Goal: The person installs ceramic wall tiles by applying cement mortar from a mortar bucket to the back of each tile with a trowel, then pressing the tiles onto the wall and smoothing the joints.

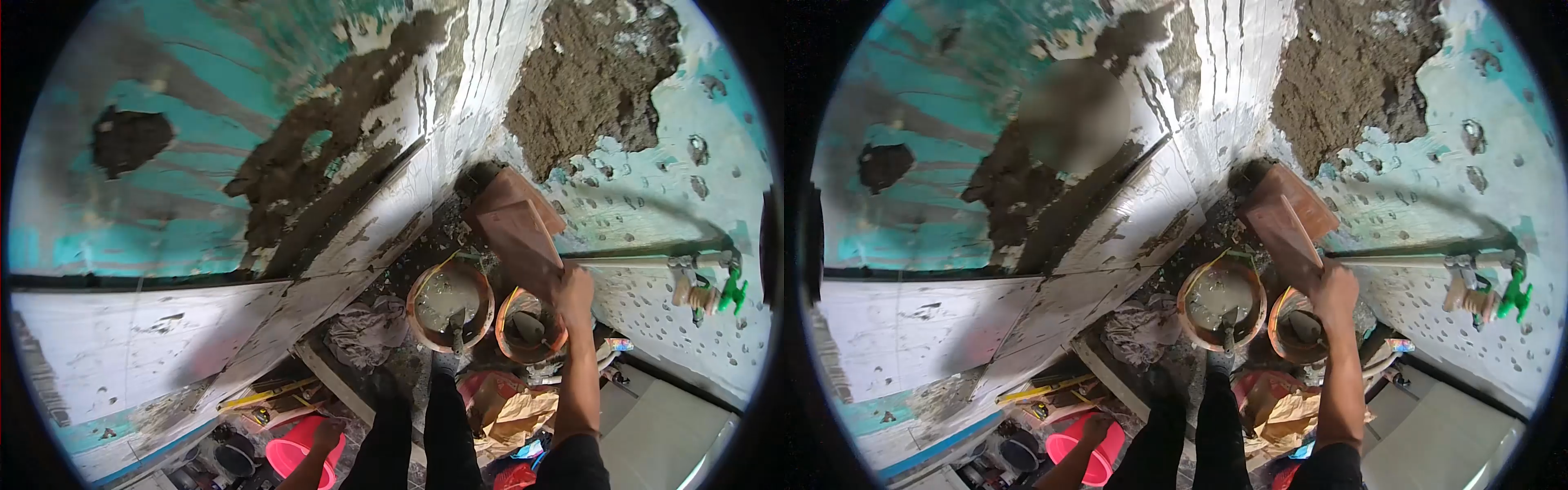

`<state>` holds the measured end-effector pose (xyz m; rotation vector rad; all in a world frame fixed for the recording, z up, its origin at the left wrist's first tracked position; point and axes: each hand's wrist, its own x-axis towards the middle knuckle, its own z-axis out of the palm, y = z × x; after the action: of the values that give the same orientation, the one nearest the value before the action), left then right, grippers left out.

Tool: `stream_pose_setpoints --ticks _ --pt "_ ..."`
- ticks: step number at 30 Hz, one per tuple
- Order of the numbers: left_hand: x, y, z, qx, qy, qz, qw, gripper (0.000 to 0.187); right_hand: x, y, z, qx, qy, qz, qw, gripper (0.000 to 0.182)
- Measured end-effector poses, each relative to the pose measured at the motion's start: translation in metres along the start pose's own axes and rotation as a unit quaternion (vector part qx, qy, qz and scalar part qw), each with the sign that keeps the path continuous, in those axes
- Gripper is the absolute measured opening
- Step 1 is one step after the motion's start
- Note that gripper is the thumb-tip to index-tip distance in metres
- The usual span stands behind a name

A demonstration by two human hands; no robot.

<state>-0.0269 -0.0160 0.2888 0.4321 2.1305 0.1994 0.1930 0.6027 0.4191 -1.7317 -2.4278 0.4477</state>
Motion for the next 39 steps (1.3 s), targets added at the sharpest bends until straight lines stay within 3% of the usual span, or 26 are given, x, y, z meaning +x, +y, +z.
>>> stream_pose_setpoints --ticks 2,4,6,9,12,14,15,16,18,21,24,26,28,31,34,36,39 --pt "0.005 0.009 -0.003 0.053 0.015 0.153 0.987 0.036 -0.033 -0.009 -0.036 0.030 -0.009 0.016 0.999 0.034" --pt "0.006 0.026 -0.004 0.023 -0.006 0.159 0.987 0.036 -0.069 -0.019 -0.073 0.073 -0.029 0.045 0.996 0.033" --pt "-0.001 0.061 -0.007 -0.090 -0.062 0.010 0.994 0.036 -0.107 -0.026 -0.099 0.124 -0.069 0.105 0.984 0.031" --pt "-0.008 0.081 -0.007 -0.139 -0.067 0.068 0.986 0.039 -0.171 -0.038 -0.116 0.253 -0.078 0.151 0.952 0.029" --pt "-0.018 0.086 -0.006 -0.061 -0.126 0.228 0.963 0.047 -0.242 -0.041 -0.098 0.383 -0.083 0.208 0.896 0.023" --pt "-0.060 0.126 -0.022 -0.121 -0.231 0.034 0.965 0.056 -0.285 -0.056 -0.096 0.446 -0.134 0.314 0.827 0.022" --pt "-0.080 0.137 -0.029 -0.150 -0.279 -0.066 0.946 0.061 -0.308 -0.058 -0.085 0.416 -0.123 0.320 0.842 0.021" --pt "-0.091 0.131 -0.025 -0.190 -0.301 -0.077 0.931 0.062 -0.331 -0.057 -0.068 0.386 -0.112 0.325 0.856 0.020" --pt "-0.111 0.112 -0.017 -0.268 -0.342 -0.099 0.895 0.064 -0.372 -0.063 -0.028 0.477 -0.059 0.323 0.815 0.019" --pt "-0.131 0.089 -0.015 -0.482 -0.369 -0.174 0.776 0.057 -0.386 -0.111 -0.046 0.525 -0.127 0.381 0.750 0.026" --pt "-0.148 0.087 -0.024 -0.523 -0.351 -0.180 0.756 0.049 -0.405 -0.126 -0.019 0.544 -0.132 0.300 0.773 0.034" --pt "-0.147 0.062 -0.015 -0.560 -0.368 -0.113 0.733 0.049 -0.401 -0.147 -0.021 0.465 -0.158 0.276 0.826 0.043" --pt "-0.154 0.056 -0.016 -0.591 -0.316 -0.129 0.731 0.048 -0.403 -0.163 -0.008 0.554 -0.200 0.312 0.746 0.043" --pt "-0.154 0.052 -0.021 -0.618 -0.239 -0.177 0.728 0.045 -0.407 -0.165 0.060 0.515 -0.212 0.230 0.798 0.043" --pt "-0.136 0.017 -0.009 -0.612 -0.202 -0.175 0.744 0.042 -0.394 -0.186 0.125 0.490 -0.216 0.195 0.822 0.043" --pt "-0.130 0.005 -0.014 -0.573 -0.168 -0.191 0.779 0.041 -0.370 -0.216 0.151 0.415 -0.215 0.171 0.867 0.046" --pt "-0.124 -0.005 -0.027 -0.543 -0.128 -0.197 0.806 0.041 -0.343 -0.243 0.221 0.360 -0.239 0.264 0.862 0.047"
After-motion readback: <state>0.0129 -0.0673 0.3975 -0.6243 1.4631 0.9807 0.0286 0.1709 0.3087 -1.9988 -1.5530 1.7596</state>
